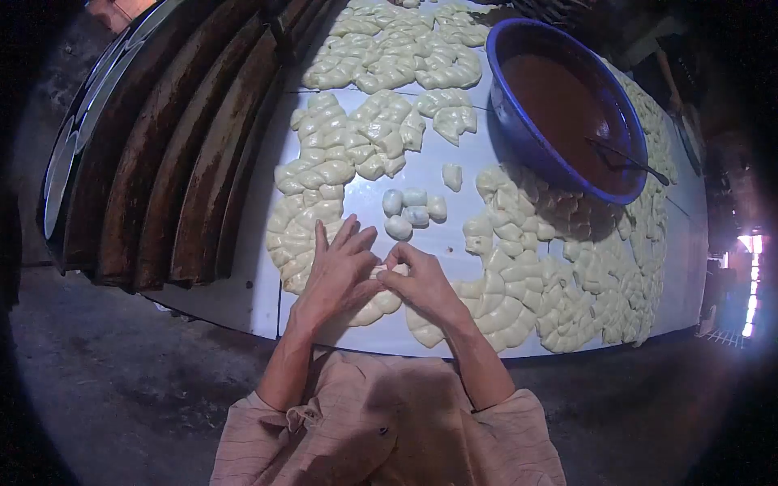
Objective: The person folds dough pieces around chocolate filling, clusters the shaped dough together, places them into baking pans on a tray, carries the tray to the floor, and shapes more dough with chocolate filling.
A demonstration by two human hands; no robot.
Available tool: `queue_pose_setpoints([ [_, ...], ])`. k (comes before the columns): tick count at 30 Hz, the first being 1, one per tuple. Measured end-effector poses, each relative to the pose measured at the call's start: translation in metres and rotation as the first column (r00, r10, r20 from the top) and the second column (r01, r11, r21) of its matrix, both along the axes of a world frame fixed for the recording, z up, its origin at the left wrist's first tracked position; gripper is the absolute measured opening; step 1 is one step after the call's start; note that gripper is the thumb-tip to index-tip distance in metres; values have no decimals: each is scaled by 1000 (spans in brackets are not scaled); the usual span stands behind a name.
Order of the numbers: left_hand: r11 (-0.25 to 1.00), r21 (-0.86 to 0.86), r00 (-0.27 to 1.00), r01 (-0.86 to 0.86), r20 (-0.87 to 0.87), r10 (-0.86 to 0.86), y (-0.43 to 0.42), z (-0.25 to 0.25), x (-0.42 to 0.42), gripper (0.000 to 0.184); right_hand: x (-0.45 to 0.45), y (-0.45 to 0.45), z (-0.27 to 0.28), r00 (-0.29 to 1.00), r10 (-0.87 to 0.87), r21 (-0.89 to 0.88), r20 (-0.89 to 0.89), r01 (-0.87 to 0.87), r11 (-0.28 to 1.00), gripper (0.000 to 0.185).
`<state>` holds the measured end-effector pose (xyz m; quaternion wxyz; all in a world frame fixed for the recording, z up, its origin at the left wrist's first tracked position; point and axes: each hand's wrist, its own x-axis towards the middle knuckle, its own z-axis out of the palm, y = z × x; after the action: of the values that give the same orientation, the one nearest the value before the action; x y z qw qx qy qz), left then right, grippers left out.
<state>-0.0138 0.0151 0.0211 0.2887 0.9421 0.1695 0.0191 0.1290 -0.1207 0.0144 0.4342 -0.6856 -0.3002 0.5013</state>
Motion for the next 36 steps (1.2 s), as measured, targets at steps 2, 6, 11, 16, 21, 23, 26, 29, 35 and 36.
queue_pose_setpoints([
  [2, 1000, -21, 1000, 11, 11, -11, 1, 1, -5, 28, 4, -4, -6, 987, -85, 32, -139, 90, 995, 19],
  [6, 1000, -9, 997, 0, 78, 1, -4, -4, -8, 24, 6, -4, 8, 970, -131, 6, -205, 135, 991, 27],
  [11, 999, -43, 999, 16, 39, -14, -5, -1, -9, 27, 11, -7, 22, 841, 253, 14, 479, -296, 955, 39],
  [16, 999, -10, 988, -31, 154, 32, -14, 3, -7, 38, 11, 1, 54, 940, 212, -79, 268, -198, 977, 39],
  [21, 996, 91, 987, -15, 162, 0, -21, -14, 0, 33, 2, -4, 40, 955, 70, 47, 289, -87, 995, 34],
  [23, 995, 95, 981, -27, 195, 8, -25, -22, -1, 29, -1, -7, 28, 954, 4, 145, 299, -49, 988, 27],
  [26, 994, 95, 978, -56, 208, 35, -33, -18, -5, 21, -2, -14, 40, 981, -101, -148, -163, 76, 986, 20],
  [29, 988, 128, 983, -81, 173, 58, -37, -23, -10, 29, 13, -33, 43, 892, -194, 194, -409, 292, 936, 18],
  [35, 998, -50, 998, -37, 39, 39, -31, -4, -12, 87, 45, -53, 76, 844, -230, 289, -484, 402, 869, 47],
  [36, 996, -85, 998, -14, 60, 19, -31, 11, -6, 91, 45, -53, 76, 823, -297, 155, -484, 415, 897, 52],
])
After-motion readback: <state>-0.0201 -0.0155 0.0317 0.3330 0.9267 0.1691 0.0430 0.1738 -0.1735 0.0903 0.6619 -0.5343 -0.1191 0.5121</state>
